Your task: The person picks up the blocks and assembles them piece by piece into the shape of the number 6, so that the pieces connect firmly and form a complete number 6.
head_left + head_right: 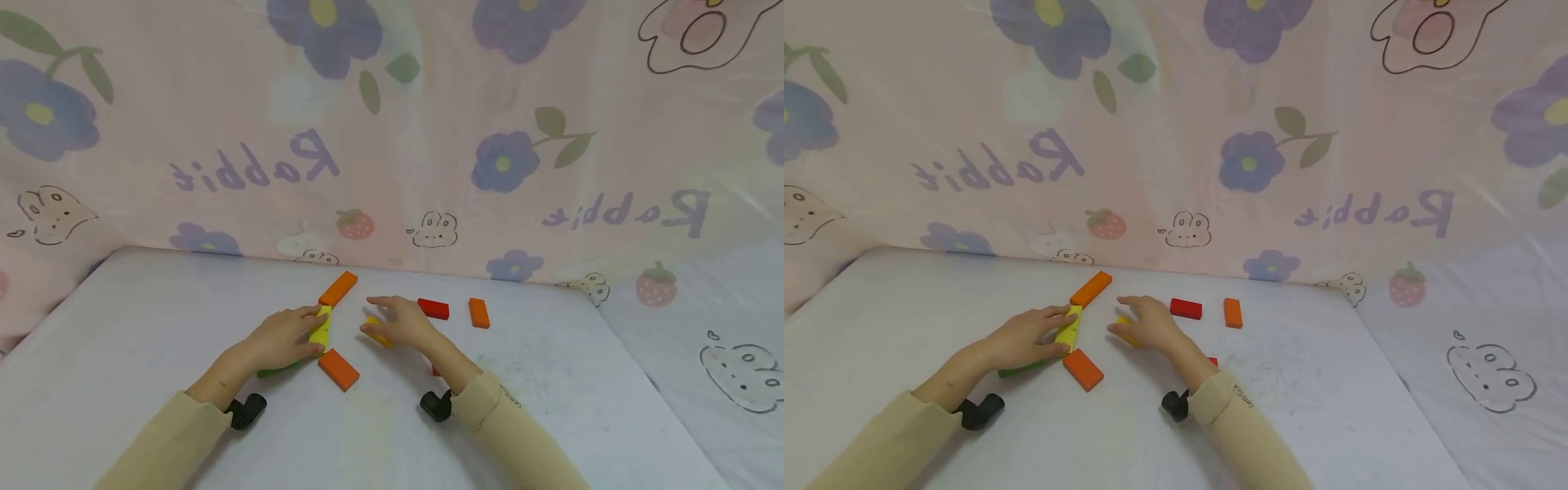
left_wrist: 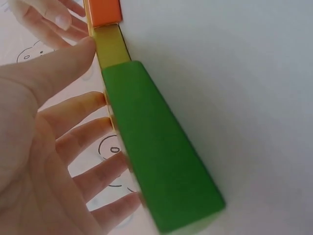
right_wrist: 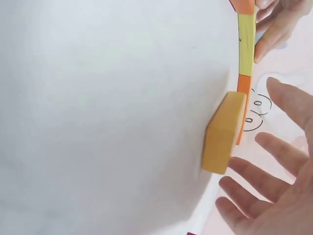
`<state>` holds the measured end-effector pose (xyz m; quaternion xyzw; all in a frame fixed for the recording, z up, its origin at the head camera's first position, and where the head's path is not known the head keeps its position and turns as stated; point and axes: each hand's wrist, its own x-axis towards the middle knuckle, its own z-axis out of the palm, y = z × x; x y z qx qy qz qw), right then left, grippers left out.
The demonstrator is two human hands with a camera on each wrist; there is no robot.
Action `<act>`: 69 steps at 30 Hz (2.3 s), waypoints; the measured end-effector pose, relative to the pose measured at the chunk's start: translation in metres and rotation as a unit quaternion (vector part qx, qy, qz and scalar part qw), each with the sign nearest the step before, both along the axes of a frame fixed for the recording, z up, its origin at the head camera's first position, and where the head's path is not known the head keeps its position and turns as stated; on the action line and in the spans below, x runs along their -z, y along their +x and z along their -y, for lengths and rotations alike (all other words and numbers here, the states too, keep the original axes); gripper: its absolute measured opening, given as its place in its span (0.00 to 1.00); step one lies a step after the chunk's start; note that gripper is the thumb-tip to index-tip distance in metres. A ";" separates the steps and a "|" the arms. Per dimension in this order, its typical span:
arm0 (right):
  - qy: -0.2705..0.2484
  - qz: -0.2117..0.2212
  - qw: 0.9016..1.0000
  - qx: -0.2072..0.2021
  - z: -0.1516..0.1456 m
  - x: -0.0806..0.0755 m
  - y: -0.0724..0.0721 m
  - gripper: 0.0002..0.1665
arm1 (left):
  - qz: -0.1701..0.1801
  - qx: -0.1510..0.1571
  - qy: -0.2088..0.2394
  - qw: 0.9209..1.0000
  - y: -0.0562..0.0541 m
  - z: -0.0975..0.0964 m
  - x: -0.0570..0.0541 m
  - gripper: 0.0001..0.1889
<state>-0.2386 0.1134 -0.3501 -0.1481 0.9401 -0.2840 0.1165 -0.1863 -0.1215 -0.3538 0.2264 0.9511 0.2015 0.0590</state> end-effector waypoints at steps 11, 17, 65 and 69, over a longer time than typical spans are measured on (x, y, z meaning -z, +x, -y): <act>-0.045 -0.012 0.998 0.029 -0.024 0.007 0.015 0.28 | 0.013 0.000 0.019 1.000 -0.004 0.001 0.003 0.30; -0.045 -0.020 0.998 0.037 -0.027 0.011 0.019 0.23 | 0.017 -0.003 0.027 0.999 -0.003 0.004 0.004 0.28; -0.046 0.025 0.997 -0.056 -0.007 0.006 0.019 0.20 | 0.021 -0.029 -0.004 0.999 -0.002 -0.005 -0.002 0.28; -0.048 0.024 0.996 -0.066 -0.004 0.005 0.019 0.20 | 0.024 -0.034 -0.006 0.999 -0.001 -0.006 -0.003 0.28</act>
